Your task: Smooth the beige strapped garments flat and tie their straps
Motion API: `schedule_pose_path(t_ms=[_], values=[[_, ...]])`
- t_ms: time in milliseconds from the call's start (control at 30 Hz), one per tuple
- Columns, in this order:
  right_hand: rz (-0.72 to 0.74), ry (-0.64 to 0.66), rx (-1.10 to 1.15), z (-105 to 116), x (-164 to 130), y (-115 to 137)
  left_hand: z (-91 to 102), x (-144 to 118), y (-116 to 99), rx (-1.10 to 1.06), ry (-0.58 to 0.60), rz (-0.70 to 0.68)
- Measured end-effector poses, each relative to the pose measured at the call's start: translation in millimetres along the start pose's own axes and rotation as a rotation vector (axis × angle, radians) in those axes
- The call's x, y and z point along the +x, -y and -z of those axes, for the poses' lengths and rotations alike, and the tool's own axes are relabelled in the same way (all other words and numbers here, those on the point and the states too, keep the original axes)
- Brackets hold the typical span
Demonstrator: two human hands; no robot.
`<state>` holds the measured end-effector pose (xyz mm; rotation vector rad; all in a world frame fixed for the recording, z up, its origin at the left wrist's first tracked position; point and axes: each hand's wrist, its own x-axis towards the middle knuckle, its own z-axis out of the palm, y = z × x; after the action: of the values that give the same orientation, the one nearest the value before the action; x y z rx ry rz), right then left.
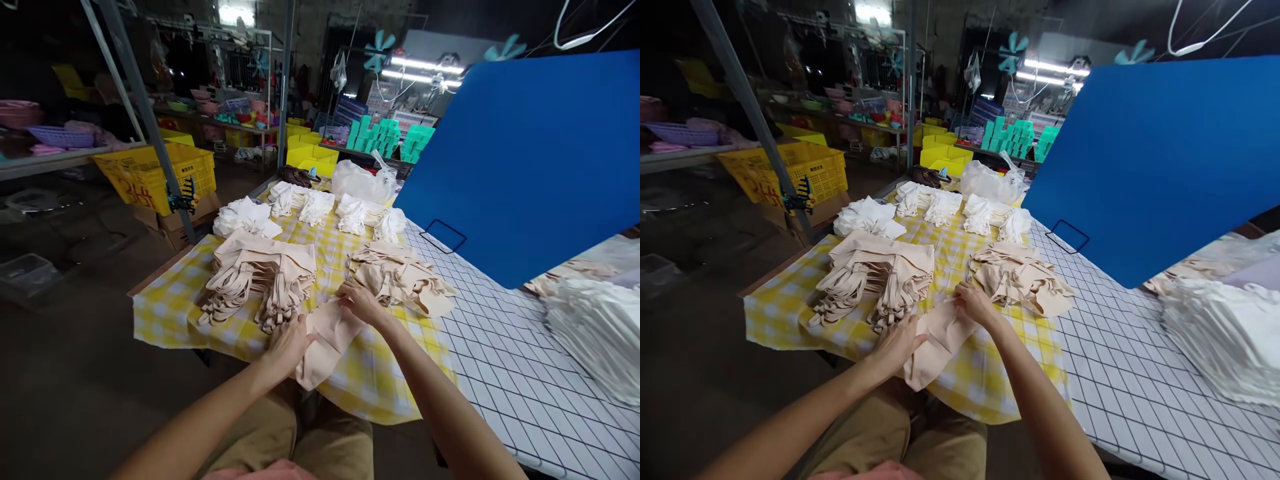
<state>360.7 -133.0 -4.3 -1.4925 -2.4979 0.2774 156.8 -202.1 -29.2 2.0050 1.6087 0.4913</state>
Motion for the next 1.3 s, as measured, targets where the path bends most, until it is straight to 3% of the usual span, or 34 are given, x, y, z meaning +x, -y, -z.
schedule_pose_path(t_ms=[167,233,300,367,467,600,733,867,933,1100,1167,1300], values=[[-0.001,-0.045,0.193,39.2,-46.8,15.0,3.1,9.5,-3.4,-0.200,-0.007,-0.088],[-0.044,-0.087,0.337,58.5,-67.7,23.1,13.7,12.9,-7.6,-0.286,-0.001,-0.206],[-0.105,-0.146,0.491,77.1,-85.0,30.6,32.7,16.1,-14.9,-0.420,0.066,-0.366],[-0.160,-0.223,0.662,94.1,-97.7,37.8,57.7,19.0,-24.8,-0.595,0.220,-0.467],[-0.170,-0.355,0.854,116.1,-109.3,51.8,97.0,21.4,-42.9,-0.818,0.433,-0.483],[-0.150,-0.479,0.989,140.7,-119.2,81.4,138.7,16.4,-70.5,-1.040,0.421,-0.427],[-0.211,-0.491,1.120,156.8,-126.0,105.3,161.7,8.8,-92.4,-1.208,0.404,-0.478],[-0.251,-0.165,1.064,152.5,-126.2,93.5,157.1,16.3,-89.9,-1.351,0.455,-0.478],[-0.254,0.000,0.954,140.9,-126.9,76.1,144.9,26.8,-77.7,-1.370,0.482,-0.438],[-0.229,0.263,0.770,102.2,-135.2,37.9,109.0,54.3,-38.3,-1.311,0.554,-0.326],[-0.222,0.294,0.717,90.1,-138.4,27.6,100.1,60.6,-28.3,-1.271,0.585,-0.296],[-0.226,0.163,0.522,74.6,-140.2,3.2,97.2,63.7,-26.4,-1.246,0.567,-0.308]])
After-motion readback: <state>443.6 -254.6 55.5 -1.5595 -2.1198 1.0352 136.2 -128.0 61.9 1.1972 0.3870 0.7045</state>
